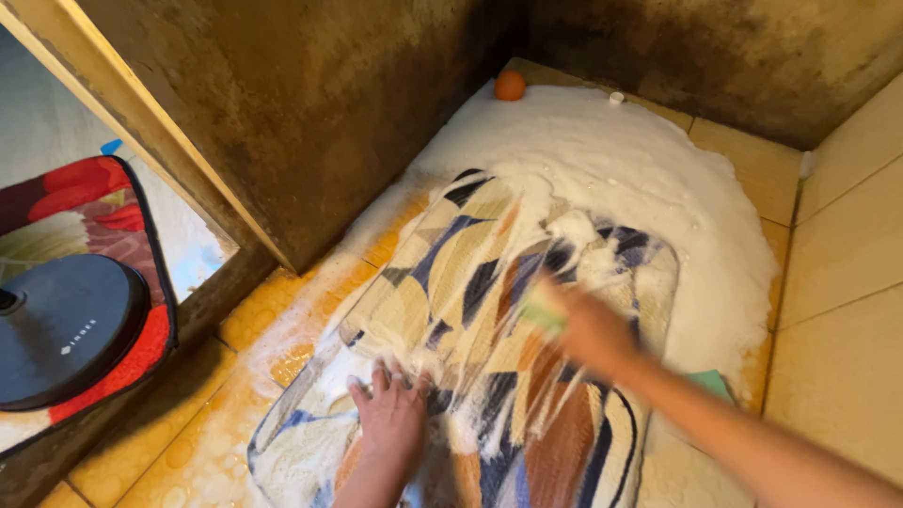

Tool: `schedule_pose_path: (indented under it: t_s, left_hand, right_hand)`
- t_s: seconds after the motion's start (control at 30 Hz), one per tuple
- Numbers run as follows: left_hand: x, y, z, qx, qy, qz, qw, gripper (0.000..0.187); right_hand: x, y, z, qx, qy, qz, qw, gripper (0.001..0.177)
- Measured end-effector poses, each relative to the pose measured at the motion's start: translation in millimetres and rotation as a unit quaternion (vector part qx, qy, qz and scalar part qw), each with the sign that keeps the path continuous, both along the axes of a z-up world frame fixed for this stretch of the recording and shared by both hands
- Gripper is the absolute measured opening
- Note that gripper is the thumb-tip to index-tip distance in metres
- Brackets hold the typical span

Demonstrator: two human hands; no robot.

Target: The person scrubs a patterned rug on a tiled floor using a green sponge and soapy water. They repeatedly rub the rug's surface, generating foam, and occasionally adjust the rug's position to reach different areas.

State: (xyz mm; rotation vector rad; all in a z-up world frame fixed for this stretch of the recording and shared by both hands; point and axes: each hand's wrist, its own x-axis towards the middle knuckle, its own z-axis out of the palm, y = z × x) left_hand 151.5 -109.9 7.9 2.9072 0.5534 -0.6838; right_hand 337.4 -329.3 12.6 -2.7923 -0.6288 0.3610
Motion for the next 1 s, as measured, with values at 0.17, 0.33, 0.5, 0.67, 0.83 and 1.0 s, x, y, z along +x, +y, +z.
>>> schedule_pose_path:
  t_s: [0.17,0.33,0.5,0.67,0.83,1.0]
  left_hand:
    - [5,5,-11,0.011,0.019,0.001,1.0,0.072]
    - [21,21,-26,0.023,0.012,-0.006,1.0,0.069]
    - [50,50,-29,0.039,0.01,-0.03,0.999,0.064]
    - [62,64,-37,0.045,-0.011,-0.039,0.998,0.062]
    - [35,57,-59,0.034,-0.147,-0.016,0.988,0.051]
    - [-38,43,-50,0.002,-0.169,-0.049,0.984,0.042]
  right_hand:
    - [110,-47,-12,-0.086,-0.026,-0.157,0.984,0.099]
    - [102,-57,-31,-0.059,-0.043,-0.169,0.983,0.097]
    - [72,-53,-20,-0.074,-0.024,-0.153,0.985,0.102]
    - [-18,-5,10,-0.157,-0.006,-0.062,0.986,0.098]
    - [-133,34,34,-0.093,0.005,-0.018,0.995,0.099]
    - [-105,22,33,-0.059,0.041,-0.029,0.997,0.102]
